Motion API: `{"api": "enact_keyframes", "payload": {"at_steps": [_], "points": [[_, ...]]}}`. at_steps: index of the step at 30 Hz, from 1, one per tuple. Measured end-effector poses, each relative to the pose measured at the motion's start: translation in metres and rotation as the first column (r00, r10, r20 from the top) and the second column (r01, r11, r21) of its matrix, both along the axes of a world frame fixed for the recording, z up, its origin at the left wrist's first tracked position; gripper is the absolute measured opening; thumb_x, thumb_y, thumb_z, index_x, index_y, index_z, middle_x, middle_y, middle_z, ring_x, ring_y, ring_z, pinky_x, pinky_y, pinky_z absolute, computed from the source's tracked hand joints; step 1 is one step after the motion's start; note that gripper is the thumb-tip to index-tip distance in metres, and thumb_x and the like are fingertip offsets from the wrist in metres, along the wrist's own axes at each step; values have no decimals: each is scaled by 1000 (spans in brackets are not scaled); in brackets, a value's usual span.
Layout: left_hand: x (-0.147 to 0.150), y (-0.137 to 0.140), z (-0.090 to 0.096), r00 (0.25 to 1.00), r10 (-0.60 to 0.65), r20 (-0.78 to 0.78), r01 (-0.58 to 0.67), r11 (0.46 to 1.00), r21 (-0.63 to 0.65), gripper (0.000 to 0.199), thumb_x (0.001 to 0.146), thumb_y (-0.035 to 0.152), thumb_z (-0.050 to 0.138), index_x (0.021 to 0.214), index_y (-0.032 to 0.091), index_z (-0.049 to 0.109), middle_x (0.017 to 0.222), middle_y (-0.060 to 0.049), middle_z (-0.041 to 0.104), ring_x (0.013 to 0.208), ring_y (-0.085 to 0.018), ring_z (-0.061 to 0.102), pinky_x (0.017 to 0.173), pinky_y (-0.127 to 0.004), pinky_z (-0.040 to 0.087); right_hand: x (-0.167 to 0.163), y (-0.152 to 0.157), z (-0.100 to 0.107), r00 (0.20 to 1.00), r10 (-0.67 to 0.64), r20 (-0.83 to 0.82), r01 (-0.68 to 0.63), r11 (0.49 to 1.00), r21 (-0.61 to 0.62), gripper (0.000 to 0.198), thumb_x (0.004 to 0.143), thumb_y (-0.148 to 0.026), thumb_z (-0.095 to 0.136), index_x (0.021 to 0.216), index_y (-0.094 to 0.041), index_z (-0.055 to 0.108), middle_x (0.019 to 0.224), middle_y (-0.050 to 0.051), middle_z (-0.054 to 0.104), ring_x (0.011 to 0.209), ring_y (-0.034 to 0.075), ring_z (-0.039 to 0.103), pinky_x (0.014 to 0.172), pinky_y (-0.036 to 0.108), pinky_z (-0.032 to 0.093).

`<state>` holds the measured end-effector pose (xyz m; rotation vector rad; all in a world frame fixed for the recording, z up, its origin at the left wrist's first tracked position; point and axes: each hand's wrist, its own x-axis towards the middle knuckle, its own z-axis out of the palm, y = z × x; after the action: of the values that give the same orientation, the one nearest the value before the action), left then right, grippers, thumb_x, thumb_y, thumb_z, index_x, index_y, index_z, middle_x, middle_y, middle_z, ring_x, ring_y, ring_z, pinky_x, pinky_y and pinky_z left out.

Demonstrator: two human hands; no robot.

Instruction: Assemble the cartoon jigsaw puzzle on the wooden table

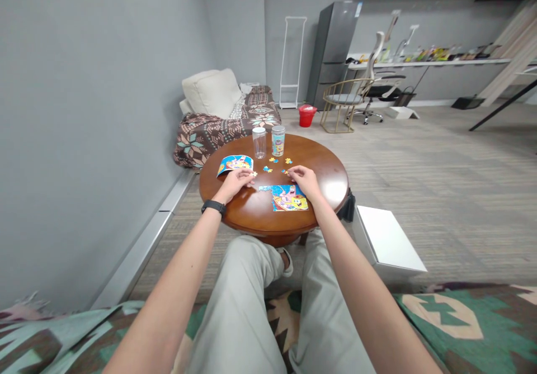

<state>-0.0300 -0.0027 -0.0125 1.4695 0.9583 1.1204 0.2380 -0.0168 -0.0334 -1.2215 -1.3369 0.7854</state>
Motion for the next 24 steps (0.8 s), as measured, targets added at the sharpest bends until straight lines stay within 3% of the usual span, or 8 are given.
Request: {"api": "enact_keyframes", "payload": {"at_steps": [3, 6, 13, 16, 20, 24], "points": [[0, -1, 0, 1000, 7, 4, -7, 1000, 20, 51, 57, 51, 89, 81, 15, 62, 82, -5, 72, 68, -14, 68, 60, -24, 51, 3, -2, 3, 985, -69, 157, 58, 996, 75, 17, 76, -33, 67, 84, -22, 77, 88, 5, 71, 81, 20, 65, 80, 36, 53], [1, -1, 1, 1000, -14, -6, 14, 999, 34, 47, 63, 53, 85, 83, 15, 65, 82, -5, 72, 66, -13, 66, 59, -24, 50, 5, -3, 4, 958, -115, 261, 81, 988, 135, 21, 78, -32, 65, 90, -23, 80, 90, 6, 68, 81, 20, 63, 83, 37, 53], [0, 1, 2, 1000, 6, -4, -6, 1000, 5, 37, 76, 48, 78, 78, 16, 60, 66, 1, 63, 52, -10, 56, 52, -23, 45, 2, 4, -4, 998, -48, 27, 47, 998, 29, 28, 79, -32, 61, 101, -21, 74, 88, 5, 70, 74, 18, 67, 71, 33, 56], [0, 1, 2, 1000, -5, -7, 4, 1000, -25, 36, 79, 47, 76, 78, 17, 55, 67, 0, 64, 51, -10, 57, 51, -23, 44, 2, 3, -3, 994, -84, 70, 82, 996, 37, 23, 76, -31, 64, 94, -20, 74, 81, 3, 69, 74, 19, 66, 71, 33, 56], [-1, 0, 1, 1000, -15, 11, 15, 1000, -4, 41, 73, 48, 80, 80, 18, 53, 78, -3, 70, 61, -12, 65, 56, -22, 46, 3, -2, 4, 954, -155, 255, 127, 984, 124, 14, 74, -27, 67, 81, -21, 78, 86, 5, 69, 76, 18, 63, 79, 35, 54], [0, -2, 1, 1000, 5, -17, -4, 1000, 30, 46, 58, 46, 88, 77, 17, 57, 72, -1, 68, 67, -15, 68, 60, -23, 49, 2, -3, 5, 967, -130, 220, 111, 989, 99, 17, 78, -28, 65, 85, -22, 79, 88, 4, 72, 79, 19, 65, 81, 35, 53]]}}
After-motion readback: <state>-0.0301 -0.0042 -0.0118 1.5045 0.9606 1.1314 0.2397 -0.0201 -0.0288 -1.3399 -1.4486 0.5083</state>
